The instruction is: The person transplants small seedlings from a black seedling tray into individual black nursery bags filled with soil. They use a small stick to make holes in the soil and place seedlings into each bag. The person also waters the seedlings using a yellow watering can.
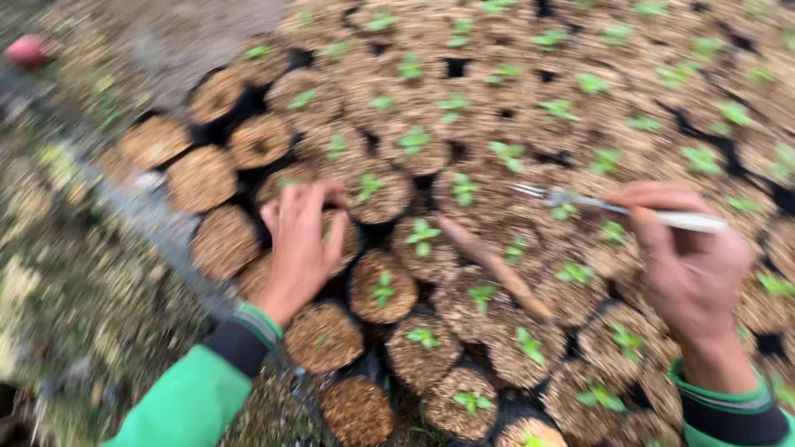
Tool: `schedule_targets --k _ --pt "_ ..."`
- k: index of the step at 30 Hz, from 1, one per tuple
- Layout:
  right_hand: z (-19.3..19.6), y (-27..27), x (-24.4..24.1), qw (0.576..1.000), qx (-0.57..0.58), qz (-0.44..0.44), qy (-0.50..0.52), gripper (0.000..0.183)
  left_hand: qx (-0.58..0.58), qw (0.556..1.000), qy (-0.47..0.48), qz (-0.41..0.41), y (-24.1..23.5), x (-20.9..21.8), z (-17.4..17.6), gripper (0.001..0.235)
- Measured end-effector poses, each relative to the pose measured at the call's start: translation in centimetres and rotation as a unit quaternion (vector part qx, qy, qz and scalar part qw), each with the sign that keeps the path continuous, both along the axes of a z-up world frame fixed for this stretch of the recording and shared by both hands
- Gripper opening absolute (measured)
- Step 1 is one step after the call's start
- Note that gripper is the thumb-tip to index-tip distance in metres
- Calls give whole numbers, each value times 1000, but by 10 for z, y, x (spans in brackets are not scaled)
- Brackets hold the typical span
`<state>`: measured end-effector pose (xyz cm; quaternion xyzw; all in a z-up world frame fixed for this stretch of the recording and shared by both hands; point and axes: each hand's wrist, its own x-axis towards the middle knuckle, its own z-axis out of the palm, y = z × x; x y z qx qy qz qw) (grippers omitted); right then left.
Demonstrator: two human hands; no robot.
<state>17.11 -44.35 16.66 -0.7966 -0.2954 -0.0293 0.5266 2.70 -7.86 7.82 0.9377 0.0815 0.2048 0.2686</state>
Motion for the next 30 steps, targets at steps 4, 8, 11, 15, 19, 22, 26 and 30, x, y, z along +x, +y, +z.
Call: schedule_targets --k 4,8,11,15,19,22,26,30 --pt "-6 -170 -49 962 155 -224 9 10 -105 973 -12 -208 -116 37 55 28" --pt "-31 -322 -148 881 198 -429 -32 13 -166 921 16 -351 -236 65 94 26" --pt "-61 -397 -229 806 124 -573 -82 17 -276 871 5 -406 -324 62 105 22" --pt "-93 -464 -294 702 49 -709 -50 12 -388 771 59 -501 -410 51 107 18" --pt "-125 -517 -295 657 -60 -752 -4 15 -388 729 116 -551 -451 38 103 10" --pt "-140 -545 -281 714 -32 -699 3 17 -384 727 170 -544 -461 34 101 5" --pt "-145 -559 -268 694 -67 -716 15 19 -354 747 355 -437 -450 31 98 13" --pt "-144 -561 -261 710 -50 -703 10 18 -387 750 264 -466 -433 28 90 12"
